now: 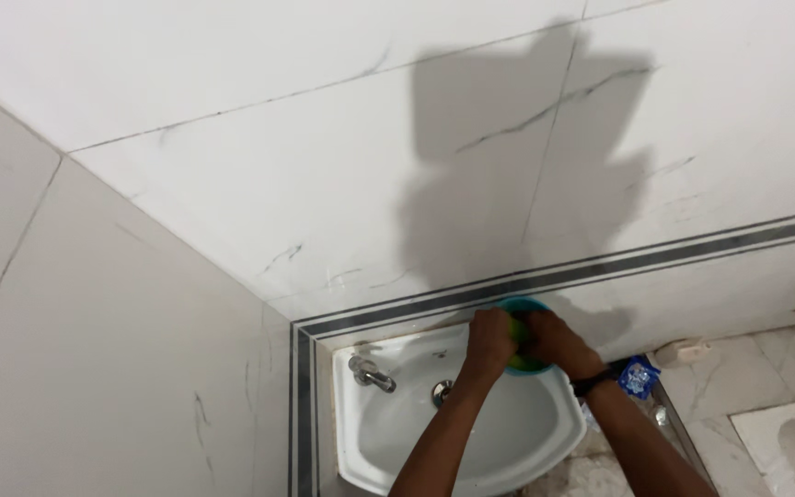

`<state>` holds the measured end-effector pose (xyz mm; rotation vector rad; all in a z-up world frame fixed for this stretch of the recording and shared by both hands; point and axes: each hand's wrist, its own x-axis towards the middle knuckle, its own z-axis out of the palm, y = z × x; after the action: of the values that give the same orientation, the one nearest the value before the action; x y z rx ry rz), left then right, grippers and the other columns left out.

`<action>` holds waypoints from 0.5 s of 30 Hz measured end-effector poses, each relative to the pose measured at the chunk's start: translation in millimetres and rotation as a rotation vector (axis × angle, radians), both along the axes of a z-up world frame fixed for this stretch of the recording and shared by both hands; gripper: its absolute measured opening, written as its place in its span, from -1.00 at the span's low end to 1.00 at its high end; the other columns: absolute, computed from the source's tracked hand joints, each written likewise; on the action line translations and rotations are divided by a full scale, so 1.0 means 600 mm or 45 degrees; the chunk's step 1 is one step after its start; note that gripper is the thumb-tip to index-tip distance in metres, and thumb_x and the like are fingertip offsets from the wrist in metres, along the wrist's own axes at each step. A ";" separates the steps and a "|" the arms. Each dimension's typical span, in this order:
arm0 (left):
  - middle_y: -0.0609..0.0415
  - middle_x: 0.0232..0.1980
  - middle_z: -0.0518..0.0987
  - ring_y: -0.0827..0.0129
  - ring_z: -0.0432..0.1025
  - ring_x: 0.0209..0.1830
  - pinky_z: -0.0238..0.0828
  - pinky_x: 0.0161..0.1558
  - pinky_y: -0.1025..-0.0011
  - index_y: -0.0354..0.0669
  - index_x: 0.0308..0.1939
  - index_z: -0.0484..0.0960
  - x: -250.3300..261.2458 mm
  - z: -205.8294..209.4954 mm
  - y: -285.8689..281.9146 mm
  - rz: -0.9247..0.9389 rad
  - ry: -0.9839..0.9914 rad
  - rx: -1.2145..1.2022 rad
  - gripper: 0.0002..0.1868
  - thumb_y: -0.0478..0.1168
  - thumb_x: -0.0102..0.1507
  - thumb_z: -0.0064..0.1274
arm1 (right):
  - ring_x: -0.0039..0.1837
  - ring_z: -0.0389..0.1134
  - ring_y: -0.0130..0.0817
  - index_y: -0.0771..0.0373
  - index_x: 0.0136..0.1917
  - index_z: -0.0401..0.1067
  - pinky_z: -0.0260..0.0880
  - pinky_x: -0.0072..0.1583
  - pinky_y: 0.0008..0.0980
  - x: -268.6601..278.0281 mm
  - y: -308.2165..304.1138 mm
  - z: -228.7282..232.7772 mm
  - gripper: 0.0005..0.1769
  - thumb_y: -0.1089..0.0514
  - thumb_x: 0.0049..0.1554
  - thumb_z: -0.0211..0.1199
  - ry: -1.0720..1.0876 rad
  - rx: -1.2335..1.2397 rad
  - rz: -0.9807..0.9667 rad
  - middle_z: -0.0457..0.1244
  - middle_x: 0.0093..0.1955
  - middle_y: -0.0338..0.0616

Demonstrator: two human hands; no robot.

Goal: The person repeatedly wets a yellow sponge in a blue jug and scrubs the sink basin and faucet area. They rinse the sponge under running water and continue scrubbing the sink surface throughout the clip.

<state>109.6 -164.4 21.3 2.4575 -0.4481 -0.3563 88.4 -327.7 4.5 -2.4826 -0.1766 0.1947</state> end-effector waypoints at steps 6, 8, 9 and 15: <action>-0.36 0.01 0.57 -0.14 0.56 -0.02 0.61 -0.08 0.14 -0.38 -0.22 0.68 0.001 0.020 -0.016 0.142 0.018 0.090 -0.87 -0.40 0.35 0.04 | 0.22 0.49 -0.12 0.17 0.14 0.53 0.50 0.28 -0.18 0.013 0.021 -0.068 -0.70 0.05 0.18 0.25 0.218 -0.329 0.020 0.42 0.20 0.02; -0.37 0.02 0.57 -0.15 0.55 -0.02 0.60 -0.08 0.13 -0.37 -0.22 0.69 -0.002 0.023 -0.028 0.090 -0.065 0.161 -0.92 -0.43 0.27 0.09 | 0.25 0.44 -0.09 0.16 0.17 0.48 0.45 0.29 -0.13 0.013 0.027 -0.090 -0.65 0.02 0.14 0.31 0.224 -0.376 0.017 0.38 0.24 0.01; -0.37 0.03 0.57 -0.15 0.55 -0.02 0.60 -0.07 0.12 -0.37 -0.22 0.70 -0.001 0.023 -0.032 0.065 -0.109 0.197 -0.92 -0.45 0.23 0.11 | 0.26 0.41 -0.07 0.15 0.18 0.46 0.42 0.30 -0.11 0.017 0.029 -0.097 -0.61 0.01 0.12 0.34 0.224 -0.399 0.016 0.36 0.25 0.01; -0.36 -0.05 0.60 -0.16 0.56 -0.03 0.61 -0.10 0.10 -0.40 -0.23 0.70 0.014 -0.044 -0.050 0.075 0.054 0.154 -0.90 -0.43 0.20 0.14 | 0.29 0.37 -0.06 0.17 0.21 0.42 0.39 0.32 -0.13 0.021 0.046 -0.101 -0.47 -0.02 0.04 0.45 0.334 -0.361 -0.120 0.32 0.28 0.03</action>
<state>118.2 -194.1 -5.3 2.5686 -0.3439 -0.4214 101.1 -300.3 -56.3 -2.7055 0.0841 0.5339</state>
